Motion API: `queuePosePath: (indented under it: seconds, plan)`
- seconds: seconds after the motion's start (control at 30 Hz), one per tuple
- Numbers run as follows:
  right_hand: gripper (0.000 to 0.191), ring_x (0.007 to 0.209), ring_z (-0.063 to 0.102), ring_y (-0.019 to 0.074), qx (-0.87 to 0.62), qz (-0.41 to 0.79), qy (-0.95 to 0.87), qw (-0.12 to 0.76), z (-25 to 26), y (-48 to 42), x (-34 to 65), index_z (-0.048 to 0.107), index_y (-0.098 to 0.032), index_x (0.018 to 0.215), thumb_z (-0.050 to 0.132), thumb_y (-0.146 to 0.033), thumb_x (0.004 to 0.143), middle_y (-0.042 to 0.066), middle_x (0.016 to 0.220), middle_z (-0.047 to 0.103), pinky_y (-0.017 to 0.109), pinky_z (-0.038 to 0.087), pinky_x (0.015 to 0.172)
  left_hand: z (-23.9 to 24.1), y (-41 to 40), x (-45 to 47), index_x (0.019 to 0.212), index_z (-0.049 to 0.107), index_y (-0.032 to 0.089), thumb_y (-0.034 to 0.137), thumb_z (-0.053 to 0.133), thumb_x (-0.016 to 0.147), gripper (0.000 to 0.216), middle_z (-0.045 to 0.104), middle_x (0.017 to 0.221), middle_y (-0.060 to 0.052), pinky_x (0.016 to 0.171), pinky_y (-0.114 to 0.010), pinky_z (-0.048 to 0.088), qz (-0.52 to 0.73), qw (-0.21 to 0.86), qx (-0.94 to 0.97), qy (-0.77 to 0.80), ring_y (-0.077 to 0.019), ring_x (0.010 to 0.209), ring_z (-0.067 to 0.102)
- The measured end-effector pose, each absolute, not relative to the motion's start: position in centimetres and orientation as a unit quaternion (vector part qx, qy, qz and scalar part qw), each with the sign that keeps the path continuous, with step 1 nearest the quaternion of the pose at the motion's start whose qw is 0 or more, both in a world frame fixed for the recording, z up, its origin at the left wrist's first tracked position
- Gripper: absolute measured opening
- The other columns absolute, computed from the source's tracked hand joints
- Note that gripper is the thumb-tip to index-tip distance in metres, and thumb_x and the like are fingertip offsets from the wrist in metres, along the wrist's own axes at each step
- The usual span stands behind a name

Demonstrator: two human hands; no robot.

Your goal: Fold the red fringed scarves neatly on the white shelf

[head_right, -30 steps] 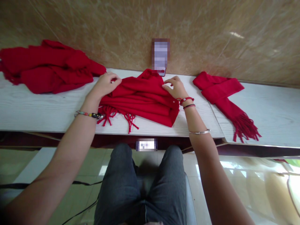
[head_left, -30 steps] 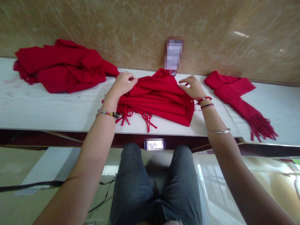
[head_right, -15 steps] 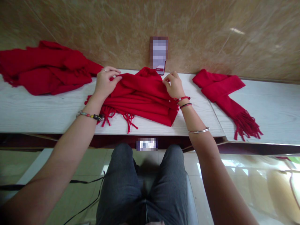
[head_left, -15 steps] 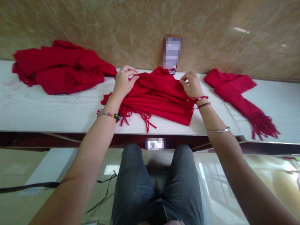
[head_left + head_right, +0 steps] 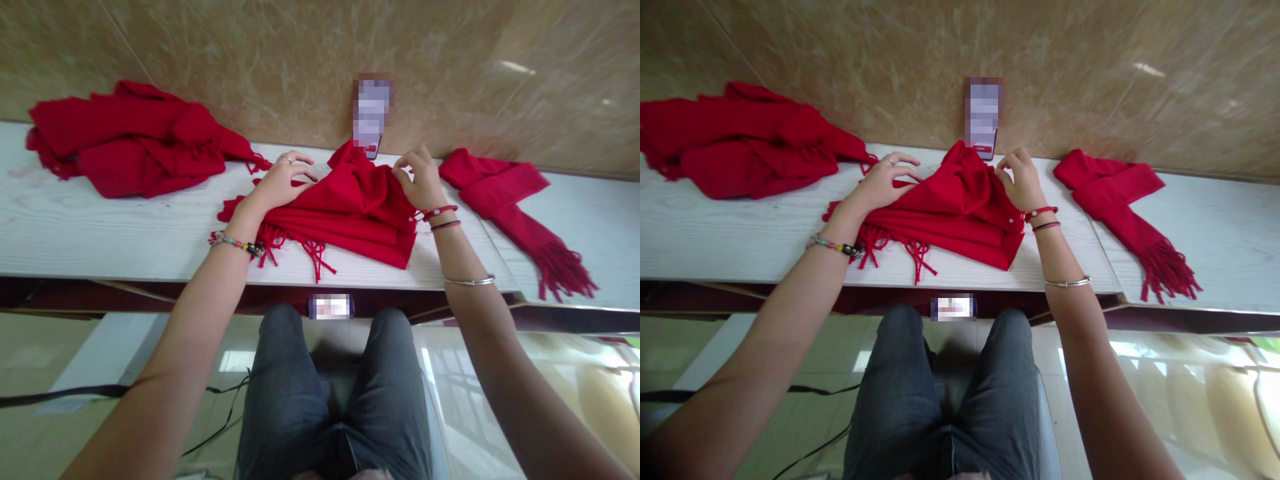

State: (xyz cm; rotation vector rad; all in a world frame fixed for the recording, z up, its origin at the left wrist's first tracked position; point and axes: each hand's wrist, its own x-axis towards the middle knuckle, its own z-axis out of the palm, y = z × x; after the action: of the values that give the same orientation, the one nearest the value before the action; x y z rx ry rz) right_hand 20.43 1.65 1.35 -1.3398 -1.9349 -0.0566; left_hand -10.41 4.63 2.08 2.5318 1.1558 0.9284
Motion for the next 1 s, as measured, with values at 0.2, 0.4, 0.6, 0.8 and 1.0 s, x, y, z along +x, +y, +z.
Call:
queuePosePath:
  seconds: [0.2,0.4,0.6,0.8,1.0]
  plan:
    - [0.034,0.090,0.059,0.0246,-0.530,0.004,-0.759,0.379,1.2,1.6,20.1,0.059,-0.024,0.091,0.043,-0.054,0.089,0.008,0.089,0.064,0.043,0.049,0.083,1.5,4.9,-10.2,0.083,0.066,0.019,0.036,0.057,0.081,0.019,0.057,0.119,-0.006,0.105,-0.037,0.036,0.299,0.109,0.873,0.371,-0.0220,0.116,0.051]
    - [0.041,0.086,0.059,0.0240,-0.521,-0.023,-0.730,0.442,1.0,2.2,21.0,0.055,-0.023,0.084,0.039,-0.060,0.088,0.007,0.082,0.063,0.044,0.048,0.082,1.0,5.2,-10.3,0.072,0.066,0.018,0.033,0.058,0.077,0.018,0.059,0.115,-0.005,0.103,-0.037,0.039,0.270,0.098,0.898,0.334,-0.0220,0.112,0.053]
    - [0.037,0.090,0.059,0.0232,-0.537,-0.029,-0.702,0.468,1.0,2.6,21.7,0.052,-0.024,0.084,0.037,-0.057,0.090,0.006,0.084,0.061,0.043,0.048,0.083,1.5,4.9,-10.3,0.084,0.066,0.018,0.038,0.054,0.082,0.024,0.058,0.118,-0.007,0.102,-0.036,0.038,0.326,0.100,0.871,0.355,-0.0220,0.112,0.054]
    - [0.033,0.087,0.057,0.0225,-0.536,-0.041,-0.695,0.477,1.3,2.2,21.2,0.048,-0.024,0.082,0.038,-0.055,0.089,0.006,0.082,0.059,0.043,0.047,0.081,1.2,4.7,-9.6,0.091,0.067,0.016,0.037,0.061,0.076,0.026,0.059,0.114,-0.005,0.102,-0.036,0.039,0.269,0.134,0.893,0.335,-0.0242,0.111,0.054]
    - [0.031,0.087,0.057,0.0240,-0.539,-0.091,-0.656,0.520,2.2,1.3,21.1,0.048,-0.024,0.085,0.030,-0.048,0.092,0.007,0.084,0.057,0.046,0.046,0.082,3.0,4.4,-11.1,0.095,0.059,0.019,0.031,0.051,0.090,0.016,0.057,0.110,-0.003,0.101,-0.034,0.034,0.462,0.044,0.775,0.430,-0.0195,0.113,0.048]
